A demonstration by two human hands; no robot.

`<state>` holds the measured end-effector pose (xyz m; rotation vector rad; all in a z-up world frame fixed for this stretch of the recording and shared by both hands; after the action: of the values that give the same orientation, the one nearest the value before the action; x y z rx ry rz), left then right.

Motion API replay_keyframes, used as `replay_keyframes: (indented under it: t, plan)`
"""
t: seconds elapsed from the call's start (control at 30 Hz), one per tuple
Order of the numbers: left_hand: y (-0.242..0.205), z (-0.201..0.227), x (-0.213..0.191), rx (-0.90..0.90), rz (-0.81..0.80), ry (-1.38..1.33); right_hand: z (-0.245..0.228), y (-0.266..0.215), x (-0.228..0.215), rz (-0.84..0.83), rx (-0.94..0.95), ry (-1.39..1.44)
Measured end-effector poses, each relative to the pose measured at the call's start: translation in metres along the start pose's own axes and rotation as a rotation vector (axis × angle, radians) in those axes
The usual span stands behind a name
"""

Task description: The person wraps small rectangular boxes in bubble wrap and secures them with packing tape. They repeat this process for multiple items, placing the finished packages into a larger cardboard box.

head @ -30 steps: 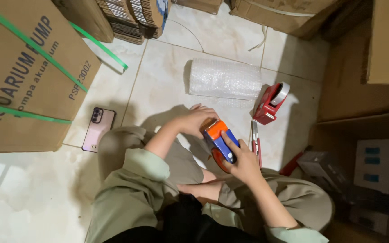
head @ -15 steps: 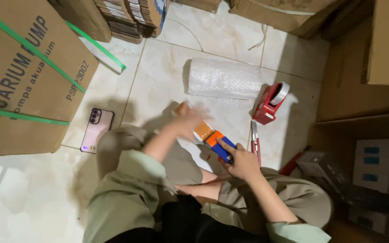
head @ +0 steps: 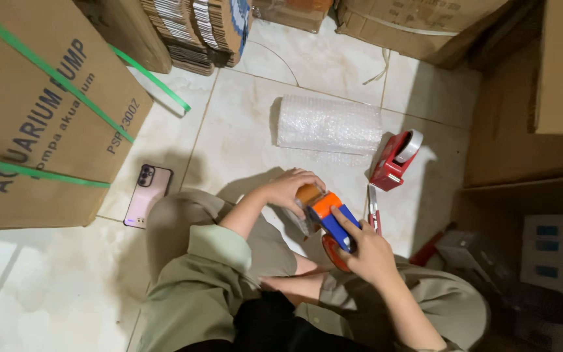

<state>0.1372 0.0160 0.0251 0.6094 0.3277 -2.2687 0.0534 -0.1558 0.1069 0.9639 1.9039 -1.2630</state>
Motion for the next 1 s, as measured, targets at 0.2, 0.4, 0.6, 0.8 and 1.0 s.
replay_keyframes:
  t: [0.2, 0.4, 0.6, 0.8, 1.0]
  plan:
    - [-0.010, -0.025, -0.021, -0.047, -0.020, -0.348, 0.010, -0.014, -0.002, -0.138, -0.005, -0.138]
    - [-0.008, -0.067, -0.032, 0.002, 0.162, -0.876, 0.011, 0.000, -0.001, -0.191, 0.013, -0.102]
    - [-0.004, -0.070, -0.024, 0.006, 0.205, -0.886, -0.006, 0.018, -0.002, -0.179, 0.022, -0.189]
    - [-0.009, -0.057, -0.016, -0.024, 0.206, -0.821, -0.013, 0.006, 0.005, -0.140, 0.054, -0.317]
    - [-0.019, -0.047, -0.010, -0.066, 0.247, -0.682, -0.021, -0.006, 0.011, 0.076, -0.015, -0.425]
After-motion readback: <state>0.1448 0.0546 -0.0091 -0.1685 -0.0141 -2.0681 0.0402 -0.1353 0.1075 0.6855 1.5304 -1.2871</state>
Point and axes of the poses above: each hand's wrist, its own y-axis towards the middle knuckle, its own x-axis out of the palm, z = x × y, the point moved 7 cm from there along y, towards the middle knuckle
